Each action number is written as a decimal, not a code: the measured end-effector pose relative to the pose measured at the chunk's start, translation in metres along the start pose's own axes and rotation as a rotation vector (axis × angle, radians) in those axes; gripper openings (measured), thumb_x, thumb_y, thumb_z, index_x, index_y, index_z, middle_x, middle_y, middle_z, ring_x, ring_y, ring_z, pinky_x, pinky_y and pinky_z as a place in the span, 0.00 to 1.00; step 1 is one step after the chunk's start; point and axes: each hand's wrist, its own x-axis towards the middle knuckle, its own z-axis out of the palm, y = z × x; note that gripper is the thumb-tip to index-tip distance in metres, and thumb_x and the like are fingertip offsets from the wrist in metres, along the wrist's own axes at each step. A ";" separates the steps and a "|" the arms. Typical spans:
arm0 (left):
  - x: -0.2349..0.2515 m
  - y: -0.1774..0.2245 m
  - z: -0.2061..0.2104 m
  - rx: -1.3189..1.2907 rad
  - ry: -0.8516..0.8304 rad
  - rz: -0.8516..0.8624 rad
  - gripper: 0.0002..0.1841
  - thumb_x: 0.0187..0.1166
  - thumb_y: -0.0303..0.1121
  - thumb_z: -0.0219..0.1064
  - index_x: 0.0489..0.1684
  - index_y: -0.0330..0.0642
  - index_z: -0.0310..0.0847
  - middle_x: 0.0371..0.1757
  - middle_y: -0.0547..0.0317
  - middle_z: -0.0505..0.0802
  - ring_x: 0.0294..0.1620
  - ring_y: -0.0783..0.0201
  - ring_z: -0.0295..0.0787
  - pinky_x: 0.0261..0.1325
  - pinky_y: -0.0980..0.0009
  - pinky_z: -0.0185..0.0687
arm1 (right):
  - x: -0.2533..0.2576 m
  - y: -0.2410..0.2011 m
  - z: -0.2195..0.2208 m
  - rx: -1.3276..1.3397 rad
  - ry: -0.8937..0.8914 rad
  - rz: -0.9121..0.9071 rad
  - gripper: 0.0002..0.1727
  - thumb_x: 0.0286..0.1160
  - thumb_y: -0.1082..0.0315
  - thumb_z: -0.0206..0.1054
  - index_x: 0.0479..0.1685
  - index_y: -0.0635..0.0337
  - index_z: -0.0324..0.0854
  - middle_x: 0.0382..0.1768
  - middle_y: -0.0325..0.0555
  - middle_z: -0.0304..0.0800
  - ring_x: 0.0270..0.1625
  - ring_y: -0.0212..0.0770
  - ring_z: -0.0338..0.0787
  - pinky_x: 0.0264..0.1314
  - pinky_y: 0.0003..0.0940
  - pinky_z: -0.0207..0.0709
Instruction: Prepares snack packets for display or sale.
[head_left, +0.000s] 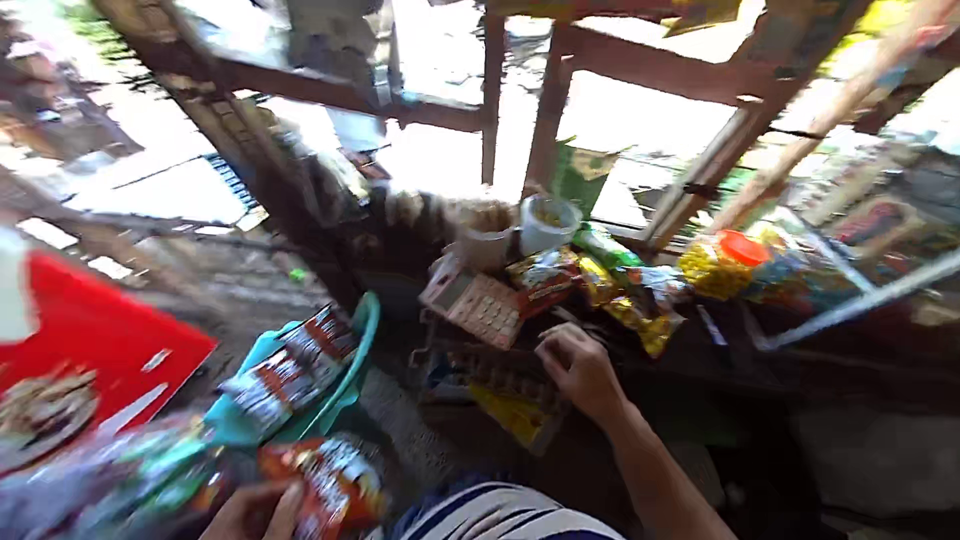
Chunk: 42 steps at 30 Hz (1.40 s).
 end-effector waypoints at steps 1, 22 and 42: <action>0.003 -0.008 -0.001 -0.064 0.055 0.006 0.13 0.77 0.28 0.67 0.44 0.21 0.82 0.39 0.48 0.92 0.38 0.76 0.88 0.45 0.77 0.86 | -0.004 -0.028 0.031 0.172 -0.032 -0.106 0.09 0.78 0.64 0.70 0.41 0.60 0.91 0.51 0.45 0.95 0.56 0.38 0.93 0.60 0.36 0.89; 0.129 -0.103 -0.133 0.107 -0.114 -0.023 0.13 0.75 0.34 0.69 0.48 0.32 0.88 0.47 0.41 0.91 0.43 0.51 0.88 0.45 0.49 0.84 | 0.070 -0.278 0.297 0.858 -0.277 -0.010 0.10 0.77 0.76 0.67 0.51 0.71 0.88 0.48 0.53 0.96 0.48 0.36 0.95 0.55 0.34 0.88; 0.302 -0.121 -0.109 -0.229 -0.261 -0.206 0.06 0.63 0.26 0.77 0.35 0.44 0.90 0.39 0.69 0.94 0.40 0.78 0.91 0.44 0.79 0.89 | 0.251 -0.192 0.333 1.080 -0.665 0.183 0.07 0.77 0.74 0.68 0.46 0.67 0.88 0.44 0.44 0.95 0.42 0.29 0.92 0.47 0.28 0.88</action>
